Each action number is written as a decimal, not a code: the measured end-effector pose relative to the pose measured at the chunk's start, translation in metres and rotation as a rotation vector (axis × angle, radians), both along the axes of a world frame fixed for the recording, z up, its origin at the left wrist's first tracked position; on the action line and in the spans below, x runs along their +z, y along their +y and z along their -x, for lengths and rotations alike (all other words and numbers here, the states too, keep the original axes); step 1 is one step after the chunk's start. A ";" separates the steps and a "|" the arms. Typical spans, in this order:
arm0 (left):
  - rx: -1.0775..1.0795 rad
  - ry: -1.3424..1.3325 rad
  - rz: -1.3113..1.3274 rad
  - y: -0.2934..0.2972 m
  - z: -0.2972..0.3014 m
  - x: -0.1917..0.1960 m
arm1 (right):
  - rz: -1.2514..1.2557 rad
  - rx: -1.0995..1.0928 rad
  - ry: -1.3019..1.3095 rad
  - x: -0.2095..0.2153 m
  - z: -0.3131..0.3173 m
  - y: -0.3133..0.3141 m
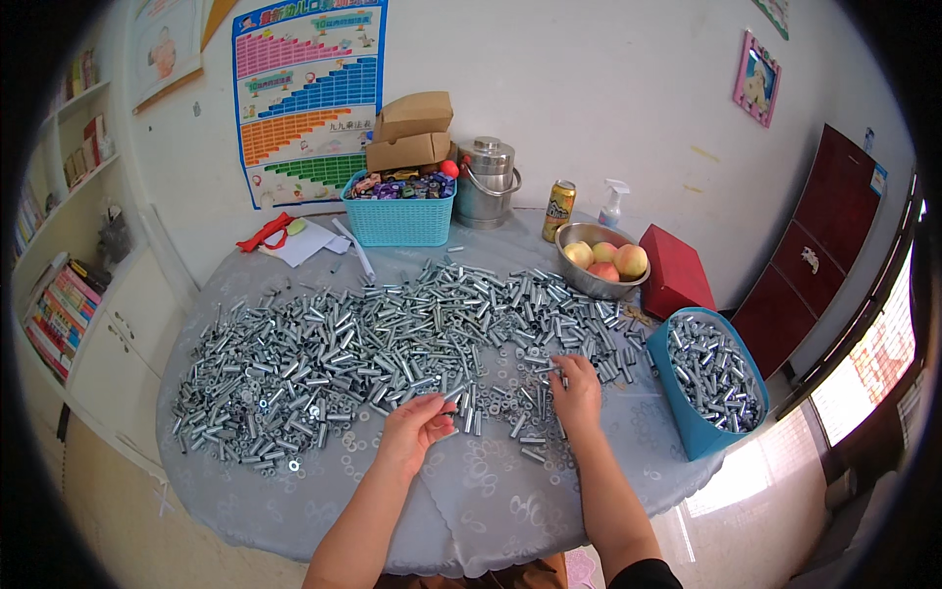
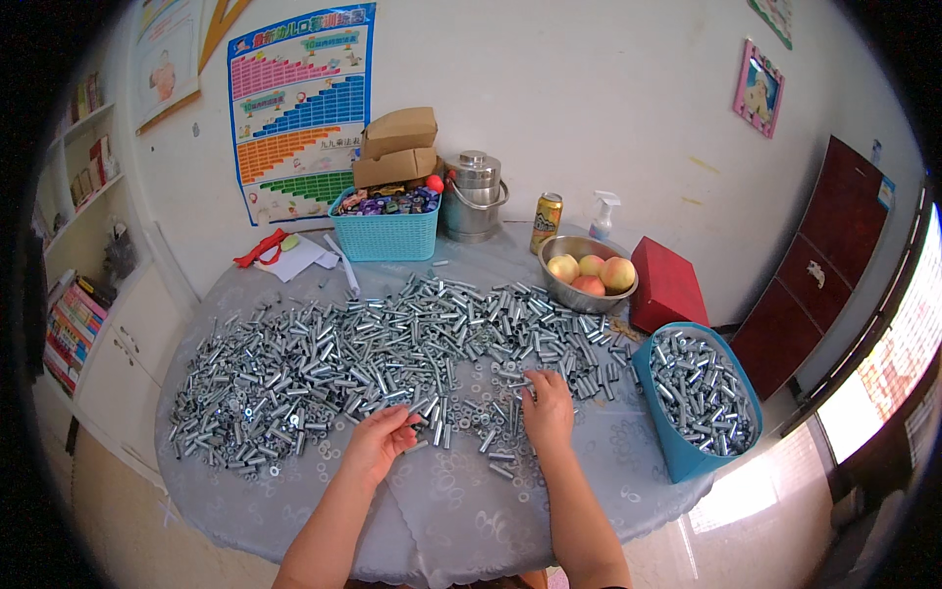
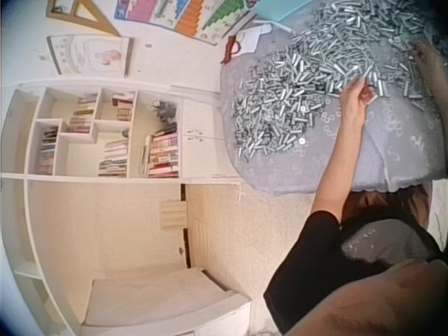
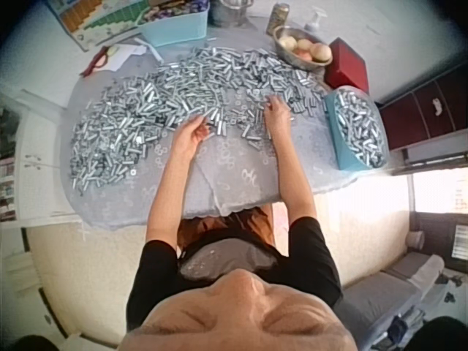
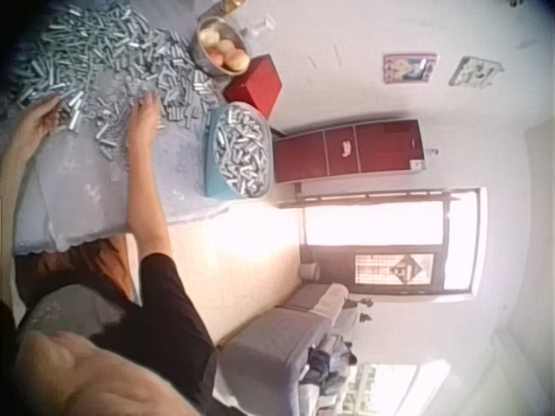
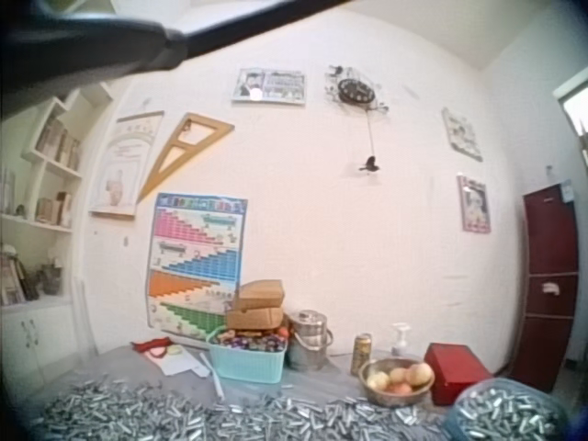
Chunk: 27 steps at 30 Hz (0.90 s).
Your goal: The person sits at a table covered with a large pile of small silver metal cylinders and washers. They pick up individual cylinders and washers, assemble them by hand, and place the finished units into a blue plastic bin on the right. The task is repetitive and involves sorting and stacking components.
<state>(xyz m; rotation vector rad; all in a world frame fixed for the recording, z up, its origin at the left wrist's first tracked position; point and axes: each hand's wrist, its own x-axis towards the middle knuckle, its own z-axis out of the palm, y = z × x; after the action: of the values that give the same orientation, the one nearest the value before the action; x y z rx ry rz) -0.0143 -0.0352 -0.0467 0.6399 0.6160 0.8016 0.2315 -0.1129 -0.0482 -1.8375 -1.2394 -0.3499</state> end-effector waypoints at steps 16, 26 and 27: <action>-0.041 0.050 -0.003 -0.002 -0.004 -0.004 | 0.307 0.421 0.051 0.005 0.031 -0.002; -0.072 0.079 -0.026 -0.005 -0.006 -0.005 | 0.232 0.419 0.019 0.008 0.032 -0.004; -0.075 0.074 -0.027 -0.004 -0.006 -0.006 | 0.228 0.419 0.008 0.006 0.031 -0.004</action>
<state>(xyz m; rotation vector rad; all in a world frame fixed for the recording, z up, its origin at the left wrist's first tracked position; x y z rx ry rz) -0.0084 -0.0395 -0.0523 0.7153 0.6457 0.7199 0.2008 -0.1166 -0.0419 -1.7025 -1.6698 0.0327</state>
